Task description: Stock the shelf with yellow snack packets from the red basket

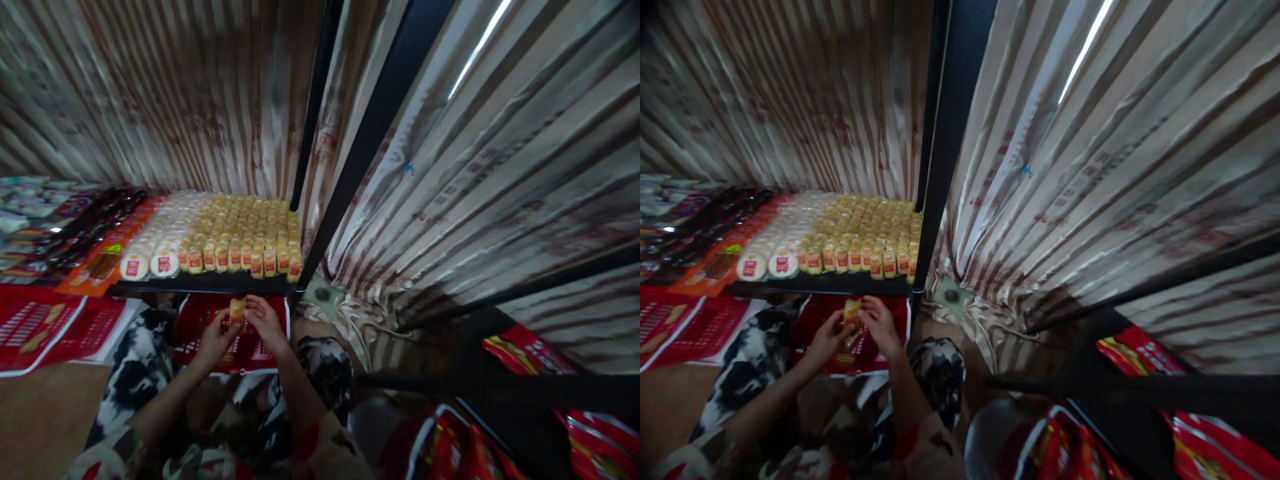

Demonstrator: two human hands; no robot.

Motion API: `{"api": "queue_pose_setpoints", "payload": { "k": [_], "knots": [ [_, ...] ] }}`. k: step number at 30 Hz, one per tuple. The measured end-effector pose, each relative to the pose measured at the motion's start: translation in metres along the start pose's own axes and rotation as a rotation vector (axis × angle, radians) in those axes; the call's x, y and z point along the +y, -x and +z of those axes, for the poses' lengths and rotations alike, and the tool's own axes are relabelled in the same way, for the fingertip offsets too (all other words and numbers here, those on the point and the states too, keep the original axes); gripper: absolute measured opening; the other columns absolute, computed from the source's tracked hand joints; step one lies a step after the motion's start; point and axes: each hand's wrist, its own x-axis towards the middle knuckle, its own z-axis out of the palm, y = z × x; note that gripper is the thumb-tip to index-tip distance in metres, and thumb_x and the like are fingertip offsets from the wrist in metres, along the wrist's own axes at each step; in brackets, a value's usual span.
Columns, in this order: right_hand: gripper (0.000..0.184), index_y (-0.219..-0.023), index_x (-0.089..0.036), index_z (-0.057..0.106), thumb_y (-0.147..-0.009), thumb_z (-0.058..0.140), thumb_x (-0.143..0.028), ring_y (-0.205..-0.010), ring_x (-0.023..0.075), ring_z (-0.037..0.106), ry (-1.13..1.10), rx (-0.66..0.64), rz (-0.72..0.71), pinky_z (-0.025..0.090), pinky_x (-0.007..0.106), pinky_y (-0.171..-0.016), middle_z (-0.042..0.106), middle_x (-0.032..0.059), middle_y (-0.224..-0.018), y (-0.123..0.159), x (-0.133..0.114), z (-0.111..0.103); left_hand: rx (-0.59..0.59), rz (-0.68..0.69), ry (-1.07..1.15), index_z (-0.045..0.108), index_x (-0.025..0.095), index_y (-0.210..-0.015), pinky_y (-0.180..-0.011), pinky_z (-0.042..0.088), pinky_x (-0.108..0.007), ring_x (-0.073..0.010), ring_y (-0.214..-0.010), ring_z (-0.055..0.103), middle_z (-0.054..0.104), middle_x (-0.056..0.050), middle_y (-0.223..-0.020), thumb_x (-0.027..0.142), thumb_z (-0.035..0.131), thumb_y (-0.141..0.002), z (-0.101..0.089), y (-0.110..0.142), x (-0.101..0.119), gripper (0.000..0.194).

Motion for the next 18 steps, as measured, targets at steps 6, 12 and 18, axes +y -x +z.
{"api": "queue_pose_setpoints", "payload": {
  "k": [6,12,18],
  "knots": [
    [0.03,-0.107,-0.022,0.058,-0.077,0.058,-0.028,-0.1,0.0176,0.062,0.143,0.088,-0.204,0.048,0.033,-0.091,0.065,0.0067,-0.107,-0.009,-0.007,0.013,0.26,0.104,-0.127,0.061,0.018,-0.097,-0.084,0.047,-0.038,-0.0218,-0.089,0.059,0.062,-0.005,-0.09,0.039,0.055,-0.07,-0.006,-0.032,0.016,0.034],
    [0.025,-0.103,-0.021,0.062,-0.081,0.05,-0.02,-0.094,0.0167,0.062,0.435,0.166,-0.412,0.05,0.031,-0.086,0.064,0.0071,-0.103,-0.019,-0.019,0.014,0.295,0.123,-0.194,0.06,0.018,-0.102,-0.081,0.047,-0.034,-0.0185,-0.084,0.058,0.06,-0.003,-0.089,0.035,0.055,-0.074,-0.009,-0.066,0.037,0.033],
    [0.034,-0.113,-0.021,0.06,-0.082,0.046,-0.017,-0.109,0.0192,0.056,0.538,0.183,-0.467,0.046,0.035,-0.095,0.061,0.009,-0.116,-0.024,-0.019,0.01,0.296,0.078,-0.32,0.06,0.019,-0.109,-0.077,0.047,-0.03,-0.0178,-0.081,0.061,0.063,-0.005,-0.096,0.035,0.056,-0.077,-0.006,-0.087,0.058,0.036]
  ]
}}
